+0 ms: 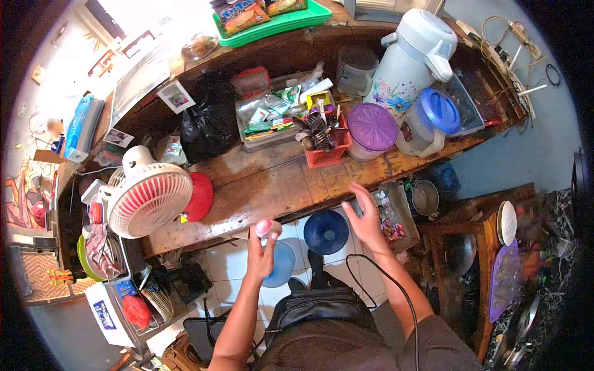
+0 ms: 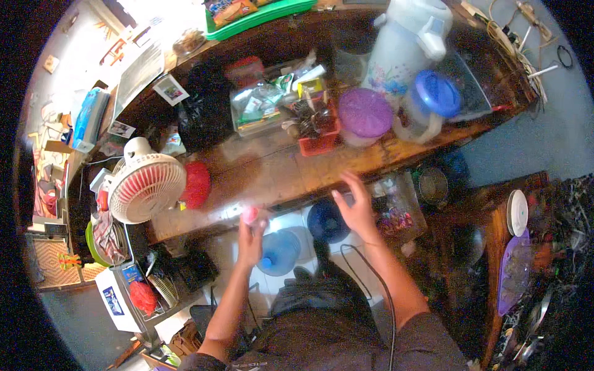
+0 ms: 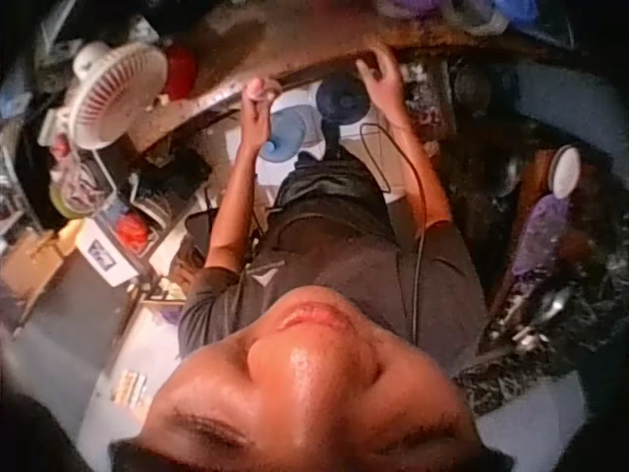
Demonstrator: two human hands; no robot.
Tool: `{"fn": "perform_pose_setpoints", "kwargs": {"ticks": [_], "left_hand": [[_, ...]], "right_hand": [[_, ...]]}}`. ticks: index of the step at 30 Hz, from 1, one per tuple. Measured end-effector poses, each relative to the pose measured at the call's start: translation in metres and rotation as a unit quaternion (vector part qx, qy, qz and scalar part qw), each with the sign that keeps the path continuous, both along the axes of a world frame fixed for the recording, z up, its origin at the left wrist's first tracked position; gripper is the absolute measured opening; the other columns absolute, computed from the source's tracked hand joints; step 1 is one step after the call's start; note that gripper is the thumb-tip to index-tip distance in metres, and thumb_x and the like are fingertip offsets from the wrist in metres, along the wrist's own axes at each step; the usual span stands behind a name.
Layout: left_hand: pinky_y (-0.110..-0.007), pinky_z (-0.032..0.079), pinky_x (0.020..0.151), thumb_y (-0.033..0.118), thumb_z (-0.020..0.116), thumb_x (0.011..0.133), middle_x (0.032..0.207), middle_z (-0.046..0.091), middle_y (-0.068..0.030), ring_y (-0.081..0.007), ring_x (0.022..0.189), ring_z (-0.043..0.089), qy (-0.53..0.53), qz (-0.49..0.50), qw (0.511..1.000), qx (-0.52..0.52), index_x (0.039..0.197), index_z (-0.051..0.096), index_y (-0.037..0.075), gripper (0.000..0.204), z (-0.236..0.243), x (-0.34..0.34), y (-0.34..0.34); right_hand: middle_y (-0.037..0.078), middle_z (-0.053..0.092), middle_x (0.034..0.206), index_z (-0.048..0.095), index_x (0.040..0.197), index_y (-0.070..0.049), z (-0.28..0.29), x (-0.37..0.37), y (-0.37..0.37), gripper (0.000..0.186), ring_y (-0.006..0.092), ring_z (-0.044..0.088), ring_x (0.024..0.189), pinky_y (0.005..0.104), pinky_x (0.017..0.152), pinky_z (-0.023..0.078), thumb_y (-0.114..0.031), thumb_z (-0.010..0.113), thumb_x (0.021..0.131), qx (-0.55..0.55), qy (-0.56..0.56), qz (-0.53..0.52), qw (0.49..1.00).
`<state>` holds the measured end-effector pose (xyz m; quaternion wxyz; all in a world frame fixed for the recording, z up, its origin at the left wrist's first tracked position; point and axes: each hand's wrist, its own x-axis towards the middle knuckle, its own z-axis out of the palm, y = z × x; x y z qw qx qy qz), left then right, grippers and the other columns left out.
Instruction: Moving a chair and tray of glasses, then unpacking and placing bottled drinks onto a storage shelf.
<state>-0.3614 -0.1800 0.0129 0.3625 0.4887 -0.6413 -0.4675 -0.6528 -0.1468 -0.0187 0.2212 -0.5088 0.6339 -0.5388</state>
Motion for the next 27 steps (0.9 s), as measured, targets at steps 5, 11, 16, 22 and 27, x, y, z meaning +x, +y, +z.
{"fn": "perform_pose_setpoints", "kwargs": {"ticks": [5,11,16,22,27], "left_hand": [[-0.032,0.046,0.093,0.013,0.064,0.094,0.111,0.063,-0.0103,-0.0199,0.105,0.061,0.051,-0.005,0.999,0.017,0.123,0.053,0.002,0.032,0.019,0.024,0.037],[-0.032,0.05,0.089,0.012,0.068,0.092,0.111,0.064,-0.0079,-0.0167,0.103,0.062,0.119,0.05,0.991,-0.039,0.121,0.054,0.002,0.034,0.038,0.04,0.056],[-0.031,0.05,0.088,0.011,0.068,0.091,0.109,0.064,-0.0074,-0.0154,0.102,0.062,0.125,0.016,0.991,-0.035,0.118,0.055,0.001,0.031,0.041,0.033,0.07],[-0.03,0.05,0.088,0.012,0.071,0.089,0.105,0.064,-0.0064,-0.0139,0.098,0.062,0.121,-0.043,0.99,-0.054,0.116,0.058,0.001,0.032,0.057,-0.015,0.078],[-0.029,0.05,0.087,0.012,0.073,0.088,0.101,0.065,-0.0062,-0.0131,0.095,0.063,0.091,-0.049,0.994,-0.027,0.114,0.059,0.002,0.032,0.046,-0.061,0.074]], "right_hand": [[0.013,0.057,0.134,0.062,0.121,-0.004,0.018,0.02,0.074,0.036,0.0256,0.052,0.126,0.0366,0.103,0.043,-0.009,0.07,0.086,0.103,-0.077,0.009,0.992],[0.011,0.055,0.137,0.062,0.124,-0.008,0.05,0.058,0.1,0.035,0.0238,0.053,0.125,0.0349,0.097,0.046,-0.013,0.067,0.09,0.042,-0.035,0.013,0.998],[0.008,0.053,0.14,0.059,0.127,-0.007,0.077,0.069,0.119,0.035,0.0196,0.051,0.127,0.0349,0.099,0.045,-0.01,0.063,0.092,0.042,-0.045,0.045,0.997],[0.006,0.056,0.136,0.059,0.128,-0.008,0.071,0.033,0.139,0.038,0.0186,0.056,0.119,0.0339,0.095,0.047,-0.013,0.066,0.091,0.035,-0.067,0.035,0.997],[0.007,0.059,0.129,0.058,0.127,-0.007,0.039,-0.025,0.127,0.042,0.0204,0.059,0.113,0.0348,0.092,0.048,-0.018,0.07,0.089,0.114,-0.066,-0.015,0.991]]}}
